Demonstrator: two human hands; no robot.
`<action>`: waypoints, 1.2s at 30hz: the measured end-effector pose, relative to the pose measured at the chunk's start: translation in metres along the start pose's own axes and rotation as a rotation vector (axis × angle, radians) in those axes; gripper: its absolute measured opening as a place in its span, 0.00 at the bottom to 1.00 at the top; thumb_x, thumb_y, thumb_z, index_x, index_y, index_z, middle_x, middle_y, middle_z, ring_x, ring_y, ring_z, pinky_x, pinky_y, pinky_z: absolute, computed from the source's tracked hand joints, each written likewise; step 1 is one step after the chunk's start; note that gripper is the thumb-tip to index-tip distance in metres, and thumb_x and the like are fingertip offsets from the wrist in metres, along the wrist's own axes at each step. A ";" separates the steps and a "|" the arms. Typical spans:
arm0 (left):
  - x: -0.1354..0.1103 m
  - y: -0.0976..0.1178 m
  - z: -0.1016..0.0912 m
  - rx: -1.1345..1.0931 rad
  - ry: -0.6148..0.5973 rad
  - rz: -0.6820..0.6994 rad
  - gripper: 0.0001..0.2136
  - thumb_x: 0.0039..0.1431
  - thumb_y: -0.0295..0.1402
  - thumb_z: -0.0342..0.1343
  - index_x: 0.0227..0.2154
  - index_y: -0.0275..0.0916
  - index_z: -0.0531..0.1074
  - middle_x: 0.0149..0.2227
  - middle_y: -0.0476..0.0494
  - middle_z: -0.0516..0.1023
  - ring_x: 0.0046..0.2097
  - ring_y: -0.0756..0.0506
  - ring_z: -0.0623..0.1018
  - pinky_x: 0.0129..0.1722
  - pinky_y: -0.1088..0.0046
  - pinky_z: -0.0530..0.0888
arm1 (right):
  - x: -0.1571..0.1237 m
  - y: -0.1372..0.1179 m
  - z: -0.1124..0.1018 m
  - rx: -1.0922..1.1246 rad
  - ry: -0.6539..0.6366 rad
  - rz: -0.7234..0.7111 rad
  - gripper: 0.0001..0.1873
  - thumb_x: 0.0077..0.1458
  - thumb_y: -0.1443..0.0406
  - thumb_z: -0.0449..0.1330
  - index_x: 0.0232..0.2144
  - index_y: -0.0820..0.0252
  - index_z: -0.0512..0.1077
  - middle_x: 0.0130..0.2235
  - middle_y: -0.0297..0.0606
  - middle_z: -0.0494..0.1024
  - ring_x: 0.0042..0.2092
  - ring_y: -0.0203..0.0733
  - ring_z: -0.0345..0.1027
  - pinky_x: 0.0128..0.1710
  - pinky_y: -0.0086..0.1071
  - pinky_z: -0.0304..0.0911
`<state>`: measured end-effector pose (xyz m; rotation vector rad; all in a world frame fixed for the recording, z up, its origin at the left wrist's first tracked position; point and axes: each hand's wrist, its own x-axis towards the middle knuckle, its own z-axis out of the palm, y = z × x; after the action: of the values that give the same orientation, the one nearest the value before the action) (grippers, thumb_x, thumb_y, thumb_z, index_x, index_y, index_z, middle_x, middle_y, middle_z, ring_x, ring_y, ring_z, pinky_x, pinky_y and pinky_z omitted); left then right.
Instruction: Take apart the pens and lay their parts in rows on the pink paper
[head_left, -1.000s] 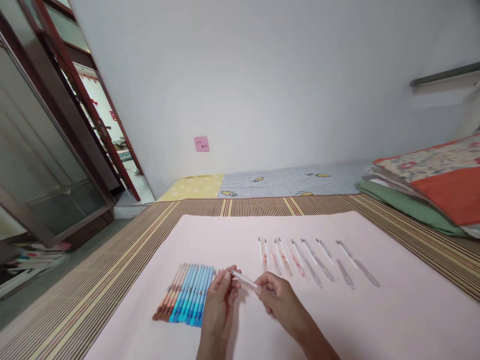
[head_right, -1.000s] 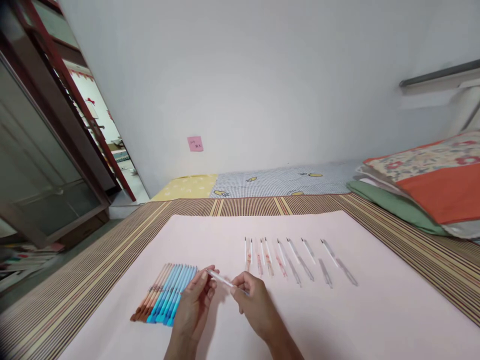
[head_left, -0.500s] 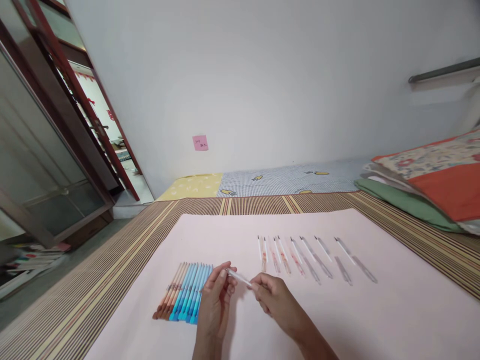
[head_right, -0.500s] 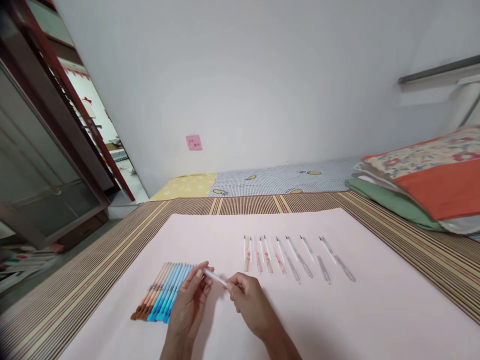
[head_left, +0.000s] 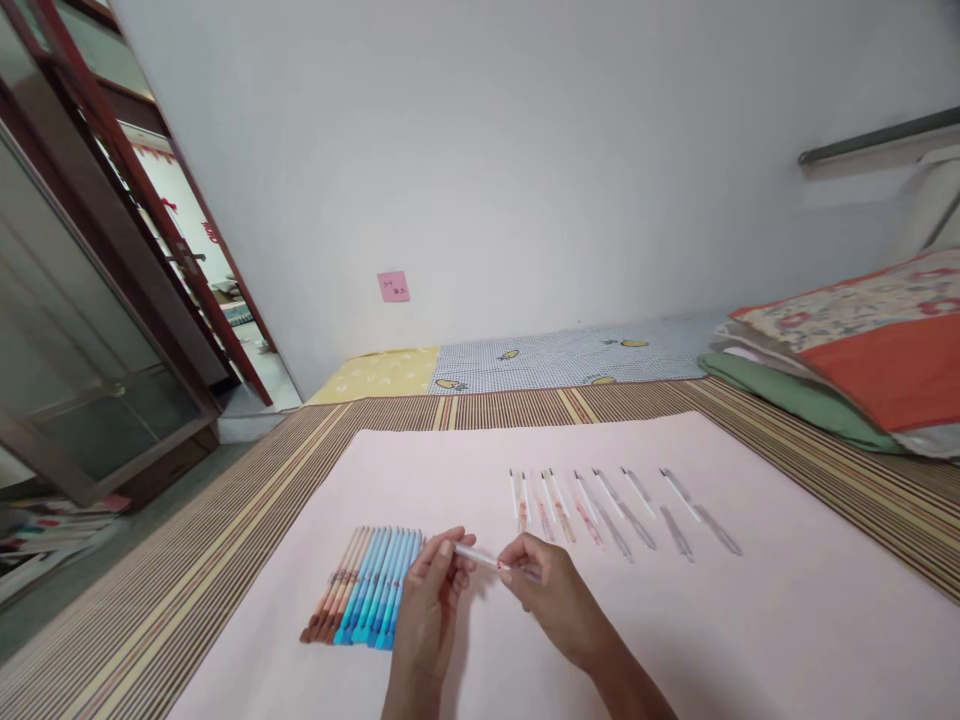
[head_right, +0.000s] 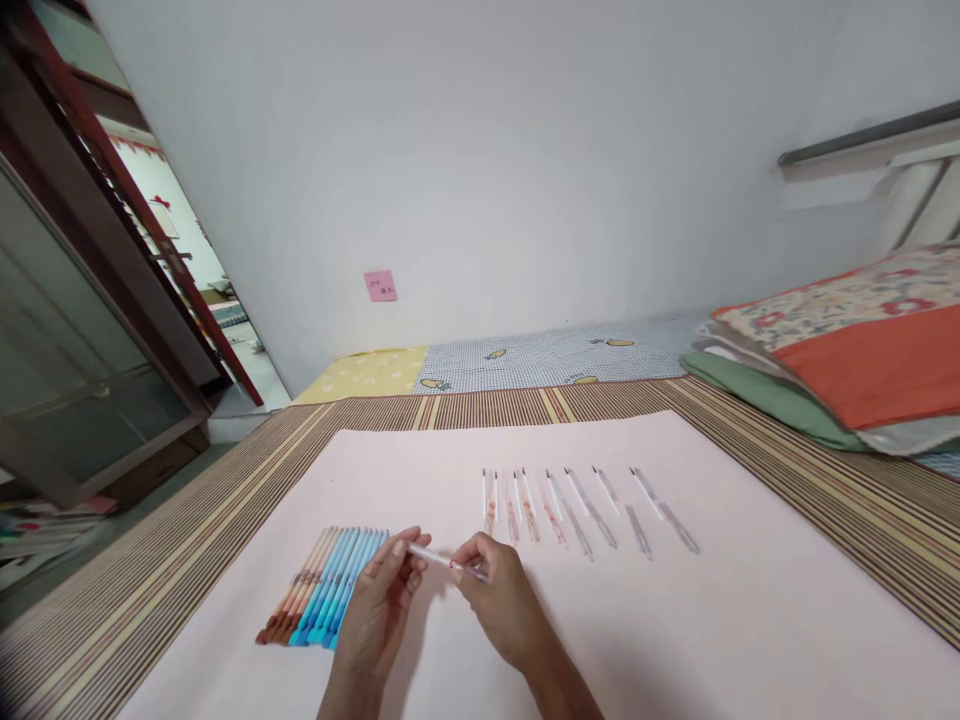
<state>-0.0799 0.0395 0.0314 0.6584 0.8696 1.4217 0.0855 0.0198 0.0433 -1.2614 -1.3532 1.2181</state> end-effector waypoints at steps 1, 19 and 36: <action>0.001 -0.001 0.000 0.019 0.017 0.008 0.19 0.42 0.40 0.72 0.36 0.33 0.80 0.36 0.38 0.83 0.29 0.52 0.75 0.28 0.79 0.71 | 0.000 0.000 -0.001 -0.004 -0.008 0.000 0.03 0.52 0.64 0.58 0.30 0.58 0.70 0.24 0.29 0.67 0.27 0.36 0.61 0.27 0.28 0.55; 0.001 -0.006 0.003 0.016 0.022 0.050 0.16 0.44 0.39 0.72 0.32 0.33 0.78 0.31 0.42 0.82 0.26 0.54 0.76 0.25 0.82 0.73 | -0.005 -0.005 -0.008 -0.143 -0.057 -0.002 0.12 0.58 0.61 0.53 0.25 0.59 0.70 0.23 0.28 0.65 0.26 0.34 0.56 0.27 0.28 0.49; 0.015 -0.016 -0.008 -0.256 0.397 -0.007 0.05 0.61 0.22 0.57 0.32 0.34 0.74 0.26 0.51 0.79 0.23 0.55 0.78 0.18 0.87 0.72 | -0.005 0.005 -0.045 -0.162 -0.098 0.015 0.03 0.55 0.63 0.56 0.31 0.57 0.67 0.27 0.29 0.61 0.30 0.36 0.57 0.30 0.28 0.50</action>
<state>-0.0785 0.0527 0.0117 0.1795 0.9702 1.6533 0.1316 0.0182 0.0435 -1.3405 -1.5415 1.2147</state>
